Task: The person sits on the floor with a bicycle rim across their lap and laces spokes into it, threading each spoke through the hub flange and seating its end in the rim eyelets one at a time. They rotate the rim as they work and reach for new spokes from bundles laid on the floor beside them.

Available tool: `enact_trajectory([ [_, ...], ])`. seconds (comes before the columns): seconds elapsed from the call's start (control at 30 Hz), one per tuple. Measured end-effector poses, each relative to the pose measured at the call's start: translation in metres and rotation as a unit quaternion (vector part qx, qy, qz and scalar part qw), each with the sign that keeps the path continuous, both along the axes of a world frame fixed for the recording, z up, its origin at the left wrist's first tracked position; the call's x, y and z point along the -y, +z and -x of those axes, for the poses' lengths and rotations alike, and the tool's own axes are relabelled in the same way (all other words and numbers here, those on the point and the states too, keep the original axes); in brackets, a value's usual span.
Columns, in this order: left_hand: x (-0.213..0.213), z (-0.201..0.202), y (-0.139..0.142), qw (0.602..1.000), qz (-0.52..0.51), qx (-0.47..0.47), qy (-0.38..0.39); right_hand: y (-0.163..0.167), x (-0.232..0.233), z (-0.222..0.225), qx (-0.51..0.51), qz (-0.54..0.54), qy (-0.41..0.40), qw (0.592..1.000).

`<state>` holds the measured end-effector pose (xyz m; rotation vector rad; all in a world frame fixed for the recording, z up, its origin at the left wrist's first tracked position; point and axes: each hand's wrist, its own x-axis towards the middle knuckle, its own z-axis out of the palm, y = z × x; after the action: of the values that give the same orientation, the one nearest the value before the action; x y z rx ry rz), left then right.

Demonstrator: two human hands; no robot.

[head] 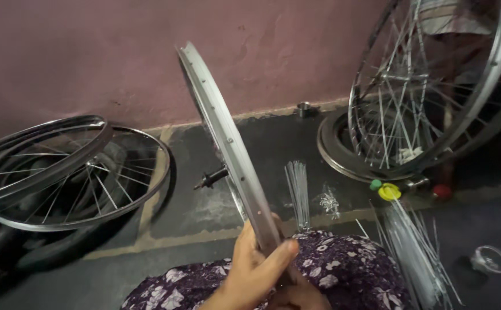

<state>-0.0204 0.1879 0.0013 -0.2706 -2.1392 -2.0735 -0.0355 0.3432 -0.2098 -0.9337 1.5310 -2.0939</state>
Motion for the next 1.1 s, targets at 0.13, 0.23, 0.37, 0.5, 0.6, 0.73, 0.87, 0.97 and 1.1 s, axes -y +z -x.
enact_trajectory([
  [0.13,0.054,0.01,0.009,0.977,-0.057,0.039,-0.203,0.026,-0.005,-0.006,-0.099,-0.004,-0.005,0.995],
  [0.23,0.073,0.023,-0.002,0.969,-0.052,0.049,-0.236,0.042,-0.008,-0.013,-0.118,0.017,0.0,0.993],
  [0.37,0.07,0.047,-0.018,0.986,-0.002,0.047,-0.162,0.052,-0.009,-0.013,-0.142,0.02,-0.019,0.989],
  [0.5,0.066,0.067,-0.015,0.942,0.149,-0.283,-0.102,0.05,-0.014,-0.007,-0.145,-0.001,-0.006,0.989],
  [0.6,0.061,0.073,-0.013,0.937,0.085,-0.291,-0.171,0.04,-0.014,-0.002,-0.148,-0.002,0.004,0.989],
  [0.73,0.053,0.063,-0.022,0.972,-0.104,-0.024,-0.208,0.028,-0.012,0.0,-0.142,-0.008,0.001,0.99],
  [0.87,0.055,0.055,-0.028,0.974,-0.133,-0.009,-0.183,0.027,-0.01,-0.002,-0.15,-0.014,-0.007,0.989],
  [0.97,0.059,0.056,-0.029,0.963,-0.191,0.01,-0.188,0.039,-0.021,-0.003,-0.169,-0.02,-0.045,0.984],
  [1.1,0.059,0.061,-0.035,0.962,-0.191,0.023,-0.194,0.077,-0.044,-0.005,-0.092,-0.055,-0.216,0.971],
])
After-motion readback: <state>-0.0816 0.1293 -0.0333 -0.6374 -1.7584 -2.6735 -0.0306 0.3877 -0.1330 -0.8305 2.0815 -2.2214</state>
